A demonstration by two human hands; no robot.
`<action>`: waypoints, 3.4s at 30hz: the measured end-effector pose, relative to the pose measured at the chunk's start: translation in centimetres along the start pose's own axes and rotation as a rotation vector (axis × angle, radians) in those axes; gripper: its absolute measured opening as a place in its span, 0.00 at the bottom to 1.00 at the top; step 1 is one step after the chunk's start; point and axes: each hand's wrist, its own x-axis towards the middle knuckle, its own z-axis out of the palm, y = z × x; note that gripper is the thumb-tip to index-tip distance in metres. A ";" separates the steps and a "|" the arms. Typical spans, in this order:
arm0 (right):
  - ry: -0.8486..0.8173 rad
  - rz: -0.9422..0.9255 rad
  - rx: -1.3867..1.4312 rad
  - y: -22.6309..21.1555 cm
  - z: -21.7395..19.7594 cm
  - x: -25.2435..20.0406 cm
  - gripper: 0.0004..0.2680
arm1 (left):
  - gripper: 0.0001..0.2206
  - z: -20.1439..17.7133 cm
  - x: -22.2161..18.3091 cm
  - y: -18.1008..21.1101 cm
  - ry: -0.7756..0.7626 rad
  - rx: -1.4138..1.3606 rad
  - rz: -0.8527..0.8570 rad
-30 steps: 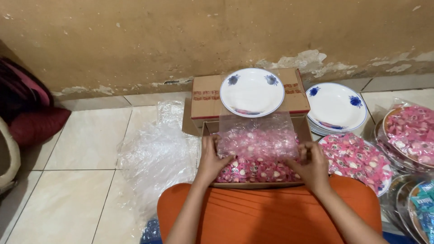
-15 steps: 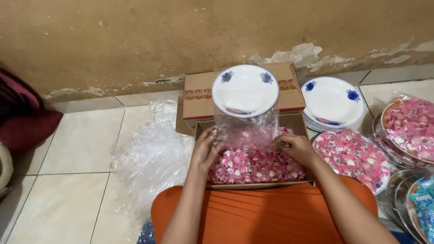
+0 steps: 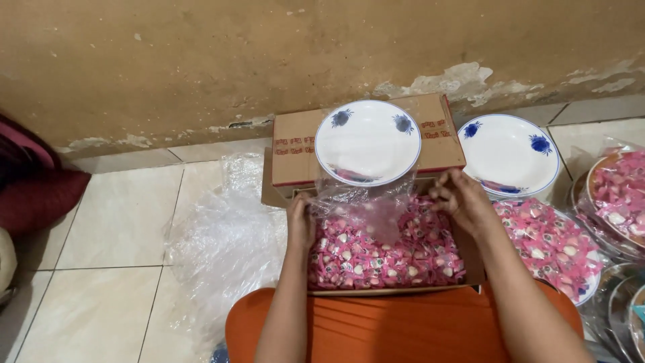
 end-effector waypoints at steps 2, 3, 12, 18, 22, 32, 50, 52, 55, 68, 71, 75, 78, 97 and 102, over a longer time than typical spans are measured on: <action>-0.001 0.083 -0.162 -1.8 5.9 -3.8 0.07 | 0.04 2.6 -2.2 2.5 -0.013 -0.038 -0.017; -0.011 0.164 -0.328 -2.8 8.9 -5.6 0.10 | 0.05 3.9 -3.4 3.7 -0.023 -0.082 -0.027; 0.102 -0.051 -0.191 -0.3 6.5 -4.3 0.09 | 0.05 6.3 -4.6 4.5 -0.080 0.033 0.071; -0.036 0.085 0.187 0.2 6.0 -0.4 0.02 | 0.04 10.6 -8.1 9.7 -0.137 -0.231 -0.215; 0.098 0.155 0.122 2.3 4.8 2.1 0.09 | 0.07 5.3 -1.2 3.8 0.021 -0.430 -0.325; 0.140 -0.089 -0.415 -3.2 9.7 -3.3 0.20 | 0.25 9.8 -5.1 6.0 -0.329 0.174 -0.022; 0.407 -0.263 -0.284 -2.2 10.7 -4.7 0.10 | 0.15 4.9 -6.5 3.8 -0.375 1.368 0.969; 0.370 -0.097 0.029 -1.9 8.8 -3.7 0.11 | 0.12 4.9 -6.4 3.3 -0.380 1.281 1.023; 0.189 0.083 0.347 1.5 2.2 -0.5 0.08 | 0.12 4.8 -6.4 2.2 -0.366 1.218 0.954; 0.283 0.263 0.339 4.4 0.1 6.7 0.03 | 0.12 6.4 0.8 2.1 -0.032 -0.239 -0.253; 0.122 -0.355 -0.434 -0.7 4.4 2.2 0.07 | 0.10 6.0 3.2 -0.7 0.046 -0.228 -0.225; 0.152 -0.168 -0.316 -3.1 8.3 -0.5 0.07 | 0.08 11.1 -3.0 5.7 0.068 -0.157 -0.156; 0.196 -0.278 -0.606 -2.9 8.0 -1.2 0.28 | 0.19 13.2 -8.1 9.5 -0.065 0.161 0.035; 0.246 0.179 0.517 2.5 2.1 2.9 0.10 | 0.16 8.3 -4.5 2.3 0.183 0.034 -0.070; 0.290 0.151 0.538 7.8 -4.4 9.5 0.09 | 0.13 4.4 2.1 -3.7 0.234 -0.348 -0.221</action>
